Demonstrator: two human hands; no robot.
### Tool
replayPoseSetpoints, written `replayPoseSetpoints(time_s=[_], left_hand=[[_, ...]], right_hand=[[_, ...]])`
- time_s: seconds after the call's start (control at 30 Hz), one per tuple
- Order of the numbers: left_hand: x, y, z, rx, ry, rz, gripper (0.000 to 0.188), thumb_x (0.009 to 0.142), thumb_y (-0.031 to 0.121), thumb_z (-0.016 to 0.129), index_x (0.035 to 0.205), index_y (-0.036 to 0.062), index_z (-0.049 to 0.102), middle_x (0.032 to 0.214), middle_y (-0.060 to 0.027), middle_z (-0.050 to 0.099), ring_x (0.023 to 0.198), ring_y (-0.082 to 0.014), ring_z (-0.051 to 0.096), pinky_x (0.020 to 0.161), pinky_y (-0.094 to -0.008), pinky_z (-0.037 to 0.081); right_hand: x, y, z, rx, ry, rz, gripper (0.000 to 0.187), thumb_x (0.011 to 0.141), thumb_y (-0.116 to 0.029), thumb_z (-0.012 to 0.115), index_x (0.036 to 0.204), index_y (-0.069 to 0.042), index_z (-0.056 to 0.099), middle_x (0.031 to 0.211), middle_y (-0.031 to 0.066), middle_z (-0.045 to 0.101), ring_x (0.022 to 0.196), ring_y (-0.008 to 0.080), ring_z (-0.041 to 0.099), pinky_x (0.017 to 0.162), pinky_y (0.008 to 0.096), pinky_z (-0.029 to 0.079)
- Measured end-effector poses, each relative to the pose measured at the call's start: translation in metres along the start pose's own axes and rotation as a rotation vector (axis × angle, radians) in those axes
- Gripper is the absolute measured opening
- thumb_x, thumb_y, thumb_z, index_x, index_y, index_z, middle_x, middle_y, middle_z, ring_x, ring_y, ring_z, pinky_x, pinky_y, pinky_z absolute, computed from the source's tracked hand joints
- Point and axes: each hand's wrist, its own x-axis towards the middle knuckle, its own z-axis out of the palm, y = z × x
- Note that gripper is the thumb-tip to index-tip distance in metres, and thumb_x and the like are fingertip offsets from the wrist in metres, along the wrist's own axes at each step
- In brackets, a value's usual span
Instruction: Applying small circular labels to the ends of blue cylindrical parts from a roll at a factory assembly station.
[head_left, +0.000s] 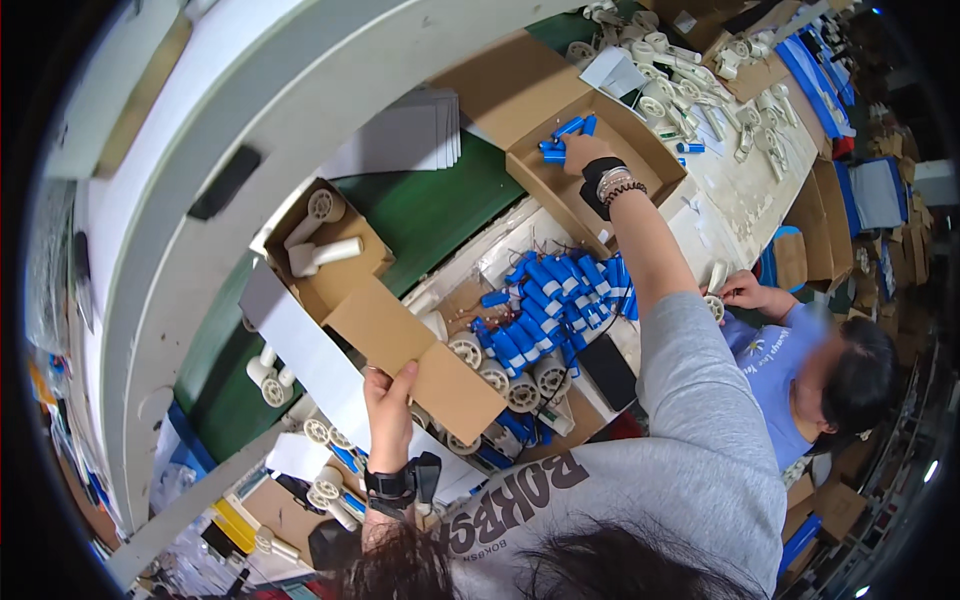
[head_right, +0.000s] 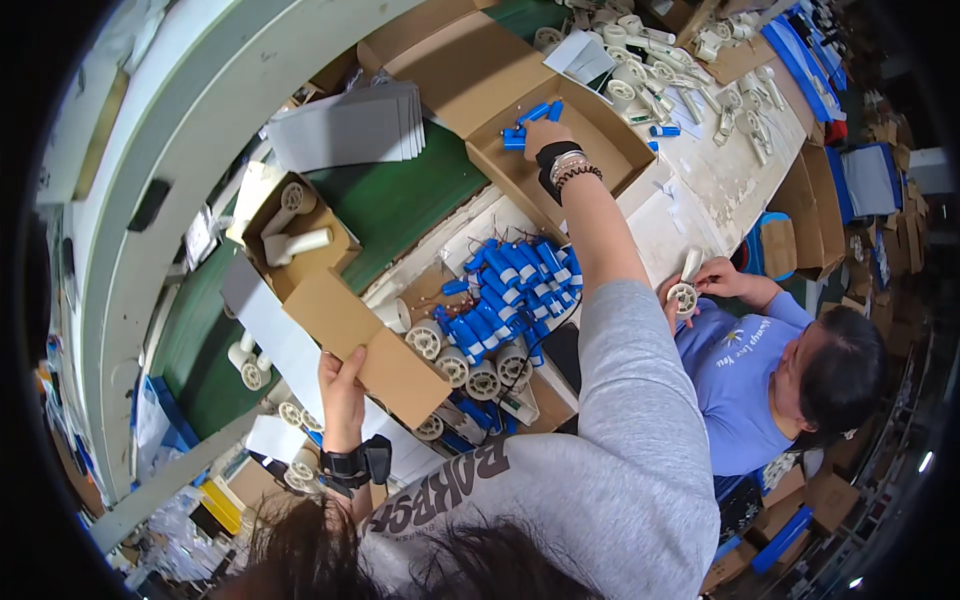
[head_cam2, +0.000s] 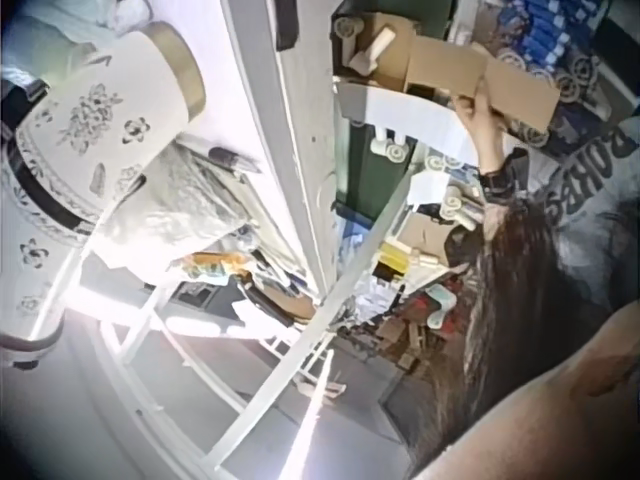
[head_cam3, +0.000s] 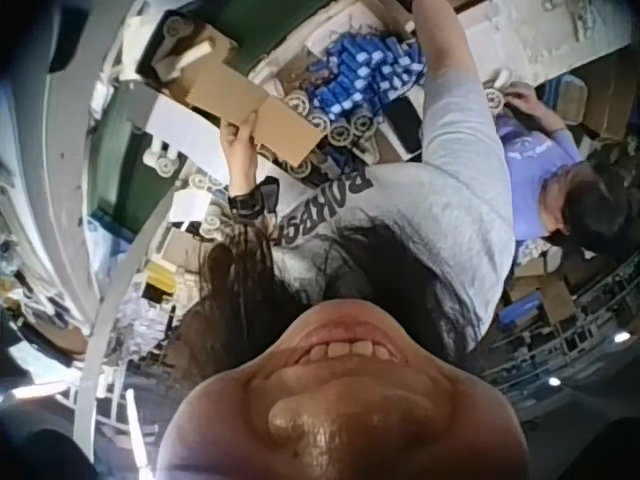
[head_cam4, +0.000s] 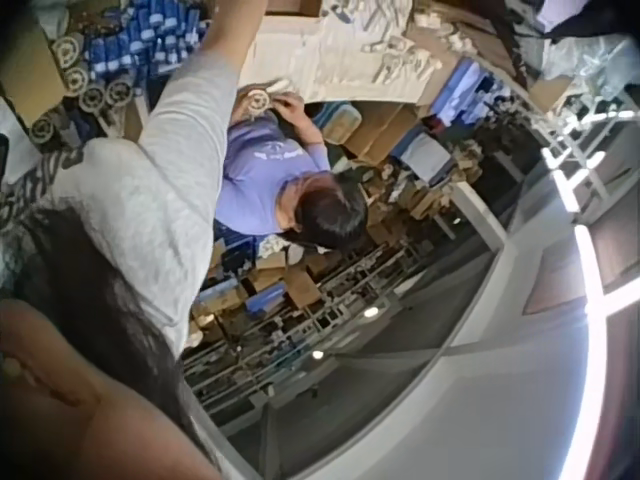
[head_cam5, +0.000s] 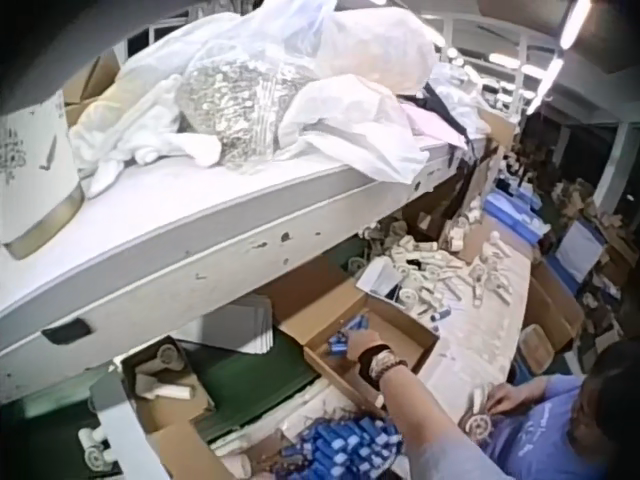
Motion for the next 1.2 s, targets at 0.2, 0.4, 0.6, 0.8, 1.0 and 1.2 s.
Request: replayPoseSetpoints(time_s=[0.2,0.4,0.6,0.8,1.0,1.2], left_hand=[[-0.026,-0.005,-0.018,-0.030,0.086,-0.020,0.032,0.082,0.003,0.055,0.112,0.0017,0.045,0.105,-0.0079,0.058,0.095,-0.0150,0.057,0.081,-0.0266,0.045],[-0.048,-0.006,-0.033,-0.056,0.096,0.010,0.034,0.082,0.003,0.055,0.114,0.0022,0.045,0.106,-0.0064,0.057,0.096,-0.0141,0.056,0.082,-0.0257,0.044],[-0.056,-0.004,-0.043,-0.031,0.137,0.017,0.034,0.082,0.004,0.055,0.114,0.0023,0.045,0.106,-0.0051,0.057,0.096,-0.0123,0.055,0.082,-0.0250,0.042],[-0.066,-0.001,-0.048,-0.028,0.128,0.095,0.032,0.082,0.004,0.055,0.114,0.0026,0.047,0.104,-0.0034,0.058,0.093,-0.0100,0.054,0.082,-0.0241,0.041],[-0.084,-0.001,-0.081,-0.051,0.247,0.138,0.031,0.082,0.005,0.056,0.112,0.0027,0.049,0.101,-0.0024,0.059,0.091,-0.0089,0.055,0.081,-0.0236,0.041],[-0.115,0.006,-0.131,-0.075,0.442,0.151,0.028,0.082,0.007,0.057,0.109,0.0033,0.051,0.099,-0.0016,0.060,0.089,-0.0087,0.055,0.081,-0.0233,0.041]], right_hand=[[0.006,0.011,0.011,0.052,0.039,0.009,0.047,0.067,-0.019,0.057,0.114,-0.014,0.054,0.099,0.0164,0.061,0.092,0.0325,0.059,0.080,0.0419,0.047],[0.006,0.005,0.012,0.064,-0.069,-0.024,0.050,0.061,-0.021,0.061,0.110,-0.014,0.056,0.103,0.0194,0.059,0.095,0.0345,0.057,0.083,0.0422,0.046],[-0.004,-0.014,0.011,-0.019,-0.066,-0.048,0.053,0.063,-0.016,0.058,0.115,-0.013,0.049,0.099,0.0234,0.059,0.094,0.0379,0.057,0.081,0.0447,0.046],[-0.013,-0.012,0.010,-0.083,-0.021,-0.095,0.046,0.066,-0.020,0.061,0.112,-0.016,0.051,0.095,0.0204,0.061,0.090,0.0362,0.059,0.076,0.0448,0.048],[-0.021,-0.013,0.007,-0.168,-0.008,-0.128,0.051,0.067,-0.031,0.063,0.114,-0.016,0.050,0.095,0.0218,0.061,0.088,0.0391,0.058,0.077,0.0461,0.047],[-0.024,-0.009,0.011,-0.131,0.066,-0.060,0.059,0.065,-0.039,0.065,0.116,-0.014,0.050,0.094,0.0208,0.062,0.088,0.0378,0.059,0.076,0.0454,0.048]])
